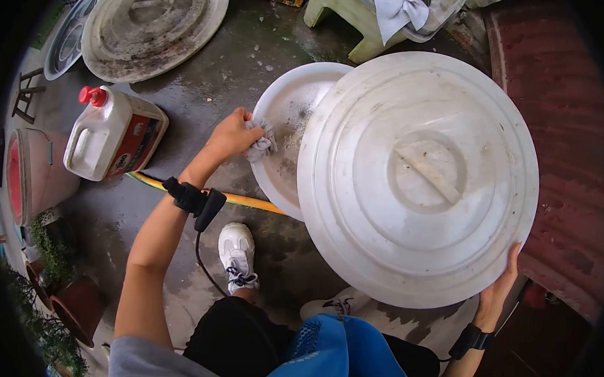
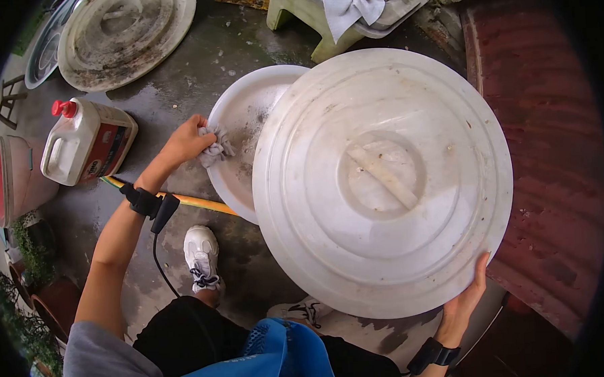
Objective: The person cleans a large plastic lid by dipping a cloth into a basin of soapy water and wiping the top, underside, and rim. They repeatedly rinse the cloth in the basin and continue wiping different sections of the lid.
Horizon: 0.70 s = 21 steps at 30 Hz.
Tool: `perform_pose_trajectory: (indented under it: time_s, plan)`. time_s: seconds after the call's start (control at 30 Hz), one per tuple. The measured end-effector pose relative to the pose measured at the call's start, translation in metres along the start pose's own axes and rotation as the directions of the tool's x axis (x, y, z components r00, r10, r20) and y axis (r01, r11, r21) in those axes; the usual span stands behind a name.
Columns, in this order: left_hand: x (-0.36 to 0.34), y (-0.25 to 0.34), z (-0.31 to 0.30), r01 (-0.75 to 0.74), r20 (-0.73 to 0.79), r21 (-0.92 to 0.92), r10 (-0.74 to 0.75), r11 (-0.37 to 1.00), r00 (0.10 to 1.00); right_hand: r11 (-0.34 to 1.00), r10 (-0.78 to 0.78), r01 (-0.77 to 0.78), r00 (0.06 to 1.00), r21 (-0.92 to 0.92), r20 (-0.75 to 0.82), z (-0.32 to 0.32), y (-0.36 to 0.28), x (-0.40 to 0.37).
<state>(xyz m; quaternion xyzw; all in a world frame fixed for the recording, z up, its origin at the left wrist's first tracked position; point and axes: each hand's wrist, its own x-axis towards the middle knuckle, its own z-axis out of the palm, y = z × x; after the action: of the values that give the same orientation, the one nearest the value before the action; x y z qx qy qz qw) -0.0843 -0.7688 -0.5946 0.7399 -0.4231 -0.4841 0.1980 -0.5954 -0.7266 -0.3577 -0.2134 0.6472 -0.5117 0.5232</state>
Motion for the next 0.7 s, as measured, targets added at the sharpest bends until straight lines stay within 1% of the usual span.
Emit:
perform_pose_trajectory:
  time_s: [0.03,0.07,0.1,0.17,0.2,0.23,0.27,0.3,0.37,0.4,0.43,0.5,0.53,0.6,0.63,0.67,0.7]
  plan:
    - [-0.003,-0.005,-0.002,-0.030,-0.013,0.018,0.030,0.999,0.999,1.000,0.030,-0.030,0.999,0.003,0.041,-0.007,0.005,0.007]
    - [-0.006,-0.004,-0.005,-0.045,-0.002,0.026,0.046,0.999,0.999,0.999,0.032,-0.032,0.999,-0.013,0.036,-0.008,0.002,0.008]
    - [-0.008,-0.003,-0.006,-0.043,-0.004,0.031,0.043,0.999,0.999,0.999,0.037,-0.037,0.999,-0.010,0.037,-0.012,0.006,0.015]
    - [-0.013,0.005,-0.008,-0.015,0.016,0.020,0.014,1.000,1.000,0.994,0.111,-0.111,0.991,-0.006,0.073,-0.016,0.011,0.026]
    - [-0.016,0.007,-0.005,-0.017,0.016,0.023,0.016,1.000,1.000,0.994,0.111,-0.111,0.991,-0.003,0.073,-0.019,0.015,0.031]
    - [-0.021,0.007,-0.001,-0.149,-0.117,0.204,0.176,0.967,0.978,0.992,0.122,-0.123,0.987,0.001,0.106,-0.022,0.018,0.035]
    - [-0.026,0.011,0.003,-0.247,-0.214,0.394,0.349,0.885,0.912,0.991,0.133,-0.135,0.981,0.005,0.140,-0.026,0.022,0.039]
    - [-0.029,0.016,0.008,-0.253,-0.214,0.392,0.356,0.884,0.910,0.992,0.125,-0.128,0.982,0.007,0.139,-0.029,0.024,0.040]
    - [-0.033,0.034,0.023,-0.251,-0.217,0.382,0.350,0.890,0.911,0.985,0.166,-0.170,0.976,0.021,0.140,-0.039,0.032,0.048]
    - [-0.028,0.037,0.031,-0.221,-0.254,0.422,0.349,0.879,0.902,0.985,0.164,-0.168,0.977,0.022,0.137,-0.044,0.037,0.051]
    - [-0.028,0.042,0.035,-0.226,-0.251,0.420,0.352,0.879,0.902,0.987,0.156,-0.160,0.978,0.020,0.142,-0.049,0.041,0.053]
    - [-0.028,0.057,0.037,-0.362,-0.299,0.343,0.466,0.867,0.833,0.989,0.139,-0.143,0.980,0.020,0.144,-0.052,0.042,0.059]
    - [-0.025,0.059,0.043,-0.366,-0.291,0.341,0.468,0.866,0.834,0.988,0.149,-0.152,0.980,0.018,0.130,-0.054,0.042,0.059]
    - [-0.014,0.061,0.052,-0.403,-0.202,0.380,0.500,0.832,0.842,0.987,0.156,-0.160,0.981,0.018,0.116,-0.059,0.042,0.059]
    - [-0.003,0.063,0.055,-0.406,-0.203,0.380,0.503,0.831,0.840,0.987,0.153,-0.158,0.979,0.023,0.137,-0.060,0.043,0.061]
    - [0.009,0.066,0.056,-0.224,-0.019,0.089,0.226,0.971,0.974,0.987,0.150,-0.156,0.976,0.027,0.156,-0.061,0.043,0.060]
    - [0.017,0.068,0.058,0.058,0.243,-0.151,-0.020,0.987,0.970,0.988,0.147,-0.153,0.977,0.028,0.154,-0.063,0.043,0.060]
